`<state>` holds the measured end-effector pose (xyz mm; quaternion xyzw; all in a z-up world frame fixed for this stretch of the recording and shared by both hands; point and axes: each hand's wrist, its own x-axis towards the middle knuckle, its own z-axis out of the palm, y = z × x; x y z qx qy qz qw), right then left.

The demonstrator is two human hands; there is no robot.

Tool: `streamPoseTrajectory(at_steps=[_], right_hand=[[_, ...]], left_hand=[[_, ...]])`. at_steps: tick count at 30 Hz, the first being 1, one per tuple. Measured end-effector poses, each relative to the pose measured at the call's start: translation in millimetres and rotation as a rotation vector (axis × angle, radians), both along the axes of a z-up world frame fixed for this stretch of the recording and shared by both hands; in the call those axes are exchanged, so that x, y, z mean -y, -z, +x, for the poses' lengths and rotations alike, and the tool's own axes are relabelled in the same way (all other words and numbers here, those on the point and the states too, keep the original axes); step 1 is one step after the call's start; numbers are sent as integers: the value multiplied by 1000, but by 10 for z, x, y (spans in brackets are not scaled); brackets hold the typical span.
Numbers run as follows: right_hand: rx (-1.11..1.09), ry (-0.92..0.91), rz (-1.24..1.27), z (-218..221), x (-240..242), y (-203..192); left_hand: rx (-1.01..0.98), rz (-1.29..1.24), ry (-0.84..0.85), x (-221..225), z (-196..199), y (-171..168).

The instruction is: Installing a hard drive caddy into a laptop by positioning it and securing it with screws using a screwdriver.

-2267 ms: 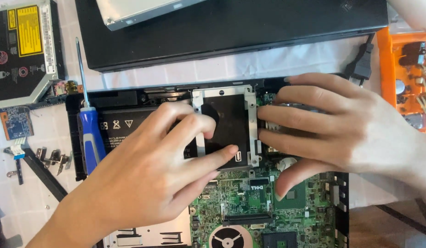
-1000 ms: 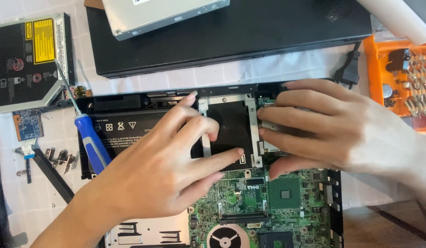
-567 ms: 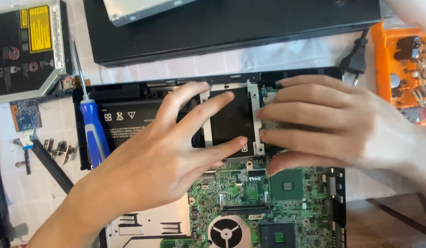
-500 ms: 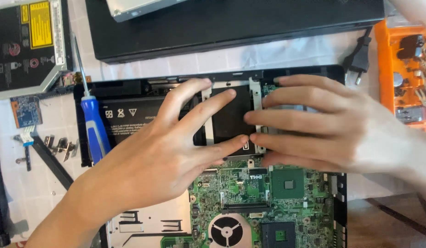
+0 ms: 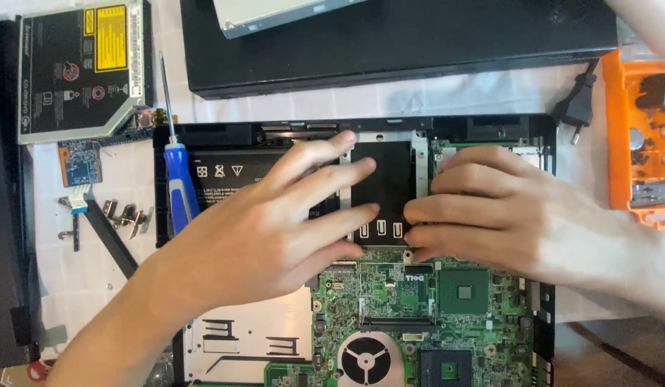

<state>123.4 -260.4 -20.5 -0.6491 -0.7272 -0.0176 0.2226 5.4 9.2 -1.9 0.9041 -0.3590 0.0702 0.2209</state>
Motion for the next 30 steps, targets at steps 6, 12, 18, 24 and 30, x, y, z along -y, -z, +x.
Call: streamPoseTrajectory(at_steps=[6, 12, 18, 24, 30], right_hand=[[-10, -6, 22, 14, 0, 35], [-17, -10, -18, 40, -19, 8], [-58, -20, -70, 63, -27, -32], [-77, -21, -89, 69, -34, -13], [-121, -61, -180, 68, 47, 19]], left_hand=[[-56, -108, -48, 9, 5, -48], [-31, -59, -132, -7, 3, -57], [27, 15, -138, -19, -21, -60], [-56, 32, -108, -52, 10, -113], [-99, -39, -133, -17, 26, -152]])
